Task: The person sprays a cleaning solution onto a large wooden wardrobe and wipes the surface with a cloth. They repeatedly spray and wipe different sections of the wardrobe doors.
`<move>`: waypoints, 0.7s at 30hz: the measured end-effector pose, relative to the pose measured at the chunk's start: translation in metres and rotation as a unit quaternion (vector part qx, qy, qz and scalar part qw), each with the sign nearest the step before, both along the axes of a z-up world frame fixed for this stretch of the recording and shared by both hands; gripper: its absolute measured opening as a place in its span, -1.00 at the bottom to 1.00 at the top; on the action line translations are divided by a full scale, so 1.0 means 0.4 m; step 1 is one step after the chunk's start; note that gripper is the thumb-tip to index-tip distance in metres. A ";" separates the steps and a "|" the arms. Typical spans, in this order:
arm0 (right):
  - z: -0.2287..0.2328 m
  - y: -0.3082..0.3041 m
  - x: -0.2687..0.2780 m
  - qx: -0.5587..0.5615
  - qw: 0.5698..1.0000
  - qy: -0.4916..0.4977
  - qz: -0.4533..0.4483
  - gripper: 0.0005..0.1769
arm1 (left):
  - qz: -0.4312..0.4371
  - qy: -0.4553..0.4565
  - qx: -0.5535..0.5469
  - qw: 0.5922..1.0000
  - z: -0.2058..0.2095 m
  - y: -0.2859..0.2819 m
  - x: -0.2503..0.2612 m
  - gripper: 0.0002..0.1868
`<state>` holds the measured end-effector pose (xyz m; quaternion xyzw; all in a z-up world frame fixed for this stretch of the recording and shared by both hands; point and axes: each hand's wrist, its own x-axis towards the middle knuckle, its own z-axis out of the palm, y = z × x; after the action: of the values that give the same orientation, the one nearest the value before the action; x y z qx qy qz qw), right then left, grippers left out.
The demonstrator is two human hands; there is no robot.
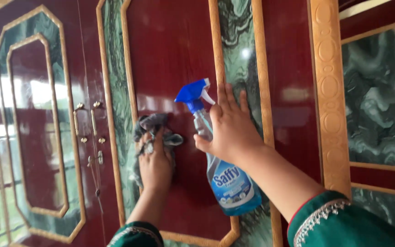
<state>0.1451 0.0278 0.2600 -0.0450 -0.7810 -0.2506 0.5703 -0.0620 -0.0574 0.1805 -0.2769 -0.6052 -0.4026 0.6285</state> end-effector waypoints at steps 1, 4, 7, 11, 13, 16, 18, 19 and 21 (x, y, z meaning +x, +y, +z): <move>0.001 0.004 -0.008 0.002 1.000 0.003 -0.006 -0.13 | -0.006 0.003 0.002 1.000 0.031 -0.002 -0.029 -0.40; -0.006 0.009 -0.028 0.004 1.000 0.013 -0.012 -0.17 | -0.003 0.029 0.014 0.999 0.106 -0.009 -0.102 -0.41; -0.008 0.000 -0.032 0.010 0.999 0.019 -0.033 -0.16 | -0.014 0.032 0.015 0.999 0.166 -0.016 -0.141 -0.46; -0.009 -0.016 -0.044 0.005 0.998 0.016 -0.062 -0.10 | -0.024 0.034 0.019 0.999 0.204 -0.012 -0.174 -0.38; -0.010 -0.021 -0.056 -0.005 0.997 0.010 -0.070 -0.09 | -0.026 0.042 0.025 0.998 0.203 -0.011 -0.172 -0.37; -0.010 -0.023 -0.068 -0.005 0.996 0.025 -0.089 -0.08 | -0.030 0.040 0.030 0.998 0.193 -0.007 -0.154 -0.41; -0.012 -0.033 -0.071 -0.007 0.996 0.035 -0.086 -0.07 | -0.047 0.039 0.028 0.998 0.171 -0.011 -0.138 -0.45; -0.011 -0.032 -0.071 -0.009 0.996 0.032 -0.084 -0.07 | -0.045 0.035 0.026 0.998 0.150 -0.006 -0.136 -0.45; -0.012 -0.032 -0.073 -0.001 0.995 0.045 -0.085 -0.05 | -0.040 0.043 0.011 0.998 0.107 -0.001 -0.131 -0.47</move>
<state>0.1158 0.0151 0.2551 -0.1228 -0.7481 -0.2952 0.5815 -0.1144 -0.0577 0.2233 -0.3109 -0.5613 -0.4223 0.6403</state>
